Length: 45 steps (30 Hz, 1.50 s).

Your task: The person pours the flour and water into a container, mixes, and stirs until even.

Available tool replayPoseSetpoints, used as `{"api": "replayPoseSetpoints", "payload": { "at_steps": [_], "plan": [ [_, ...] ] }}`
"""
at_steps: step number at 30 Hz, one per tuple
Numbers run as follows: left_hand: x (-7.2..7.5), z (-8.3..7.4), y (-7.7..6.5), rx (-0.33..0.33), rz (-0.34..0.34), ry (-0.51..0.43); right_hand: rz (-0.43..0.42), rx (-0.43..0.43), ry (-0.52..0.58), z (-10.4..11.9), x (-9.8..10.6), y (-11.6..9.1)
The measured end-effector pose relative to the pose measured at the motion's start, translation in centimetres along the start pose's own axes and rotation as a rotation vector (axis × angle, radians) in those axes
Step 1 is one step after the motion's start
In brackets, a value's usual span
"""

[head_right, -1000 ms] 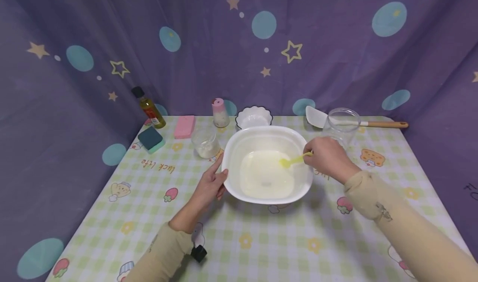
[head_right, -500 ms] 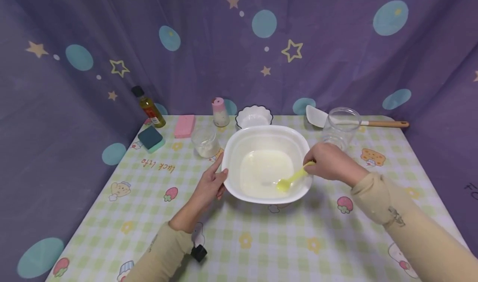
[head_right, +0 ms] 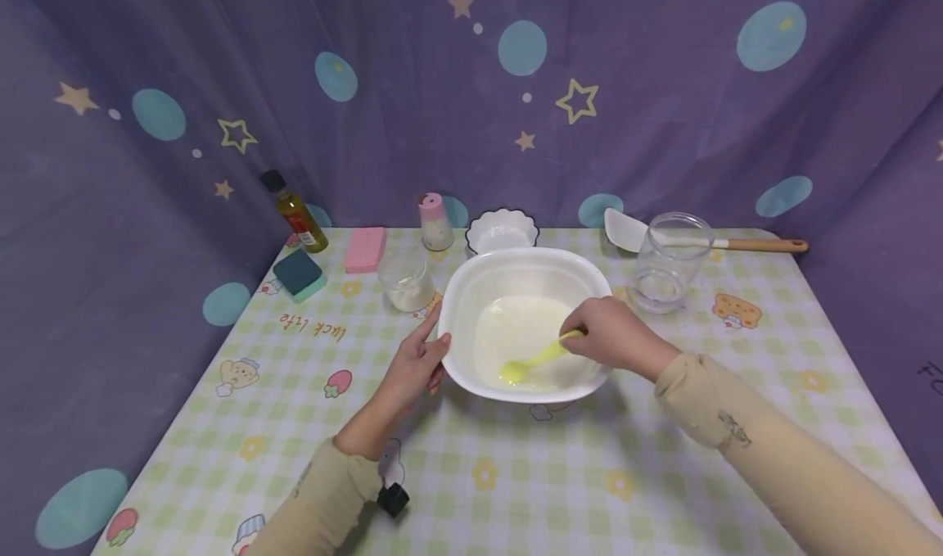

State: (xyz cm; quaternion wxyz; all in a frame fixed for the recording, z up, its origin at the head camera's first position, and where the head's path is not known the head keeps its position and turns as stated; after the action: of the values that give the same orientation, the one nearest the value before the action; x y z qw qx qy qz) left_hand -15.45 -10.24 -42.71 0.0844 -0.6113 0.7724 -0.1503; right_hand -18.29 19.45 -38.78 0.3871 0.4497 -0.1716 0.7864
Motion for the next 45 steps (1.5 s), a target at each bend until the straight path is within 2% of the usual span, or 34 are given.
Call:
{"api": "replayPoseSetpoints", "payload": {
  "at_steps": [6,11,16,24,28,31,34,41,45],
  "plan": [
    [0.0,0.1,0.0,-0.001,-0.006,0.004,-0.073,-0.006,-0.009,0.1,-1.3,0.9],
    [0.0,0.0,0.0,-0.006,-0.002,-0.001,-0.134,-0.042,-0.081,-0.1,-1.6,1.3],
    [-0.1,-0.1,0.0,-0.012,-0.007,0.003,-0.2,-0.078,-0.145,-0.6,-1.1,1.2],
    [-0.1,-0.1,-0.1,-0.016,-0.01,0.006,-0.246,-0.153,-0.218,-1.7,0.2,0.7],
    [0.0,0.0,0.0,-0.023,-0.008,0.005,-0.264,-0.152,-0.274,-1.7,1.2,0.1],
    [0.0,0.0,0.0,-0.023,-0.009,0.007,-0.262,-0.146,-0.322,-1.5,1.9,-0.3],
    [0.0,0.0,0.0,-0.02,-0.009,0.006,-0.241,-0.159,-0.326,-1.3,2.4,-0.6],
    [-0.1,0.0,0.0,-0.018,-0.017,0.007,-0.162,-0.144,-0.197,-0.7,2.9,-1.2],
    [0.2,1.1,1.0,0.002,-0.017,0.005,-0.129,-0.142,-0.129,-0.3,2.8,-1.4]
  ]
}}
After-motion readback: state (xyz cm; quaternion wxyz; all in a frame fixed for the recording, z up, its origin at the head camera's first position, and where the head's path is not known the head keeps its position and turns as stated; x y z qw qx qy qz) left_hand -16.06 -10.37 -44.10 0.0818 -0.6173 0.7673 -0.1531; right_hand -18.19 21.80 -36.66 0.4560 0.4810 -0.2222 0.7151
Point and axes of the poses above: each hand's wrist, its own y-axis towards the middle knuckle, its own x-axis out of the back of the hand, z = x × y, the point moved 1 cm from there along y, towards the middle knuckle, and after that the axes turned 9 degrees about x, right-handed, at the moved point
